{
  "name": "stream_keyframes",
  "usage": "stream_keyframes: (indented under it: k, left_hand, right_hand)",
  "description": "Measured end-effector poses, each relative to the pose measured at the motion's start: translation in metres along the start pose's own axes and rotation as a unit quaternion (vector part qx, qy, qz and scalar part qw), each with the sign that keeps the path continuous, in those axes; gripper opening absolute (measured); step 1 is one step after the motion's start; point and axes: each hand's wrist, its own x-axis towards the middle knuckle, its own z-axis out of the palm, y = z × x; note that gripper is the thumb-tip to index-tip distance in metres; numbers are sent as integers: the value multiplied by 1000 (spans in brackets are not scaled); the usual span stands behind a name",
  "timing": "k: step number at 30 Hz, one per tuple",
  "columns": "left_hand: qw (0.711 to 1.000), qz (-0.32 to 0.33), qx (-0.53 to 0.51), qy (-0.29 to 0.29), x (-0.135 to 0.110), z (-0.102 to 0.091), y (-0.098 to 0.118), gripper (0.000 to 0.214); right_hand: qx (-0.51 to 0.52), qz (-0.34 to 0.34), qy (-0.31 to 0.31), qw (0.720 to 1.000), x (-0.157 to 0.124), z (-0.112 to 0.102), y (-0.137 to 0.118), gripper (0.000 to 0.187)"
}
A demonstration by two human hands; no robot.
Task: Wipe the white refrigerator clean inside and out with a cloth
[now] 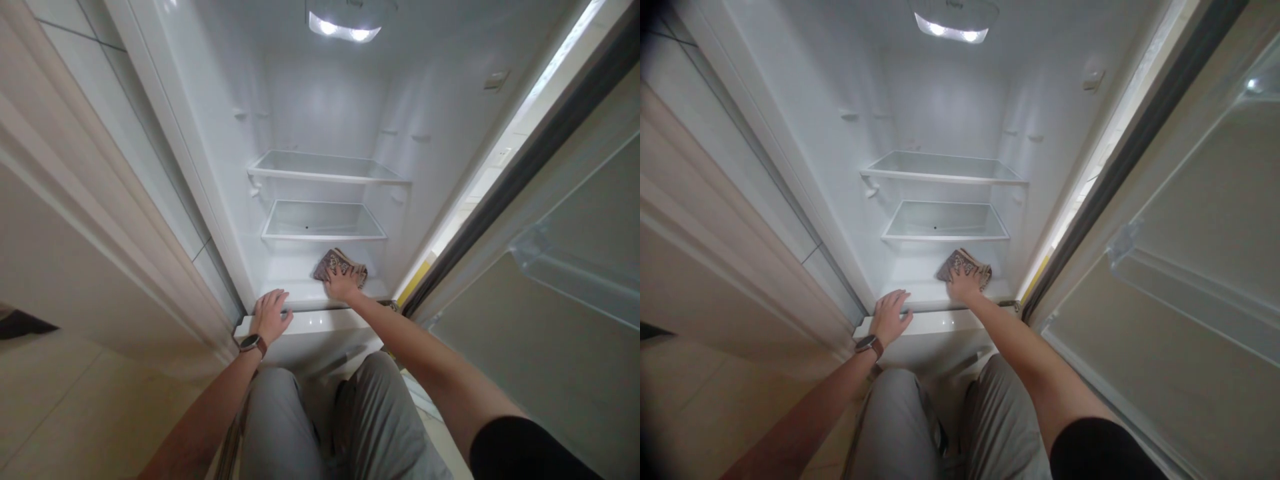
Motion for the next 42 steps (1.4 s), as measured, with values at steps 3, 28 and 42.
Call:
stream_keyframes:
  k: [3, 28, 42]
  left_hand:
    - [1000, -2, -2, -5, -1, 0, -1, 43]
    - [999, -2, 21, -26, -1, -6, -1, 38]
    - [1000, 2, 6, -14, -2, -3, -3, 38]
  right_hand:
    - [25, -45, -22, 998, 2, -1, -35, 74]
    - [68, -144, -95, 983, 20, -9, -112, 71]
    - [45, -145, -88, 984, 23, -9, -113, 71]
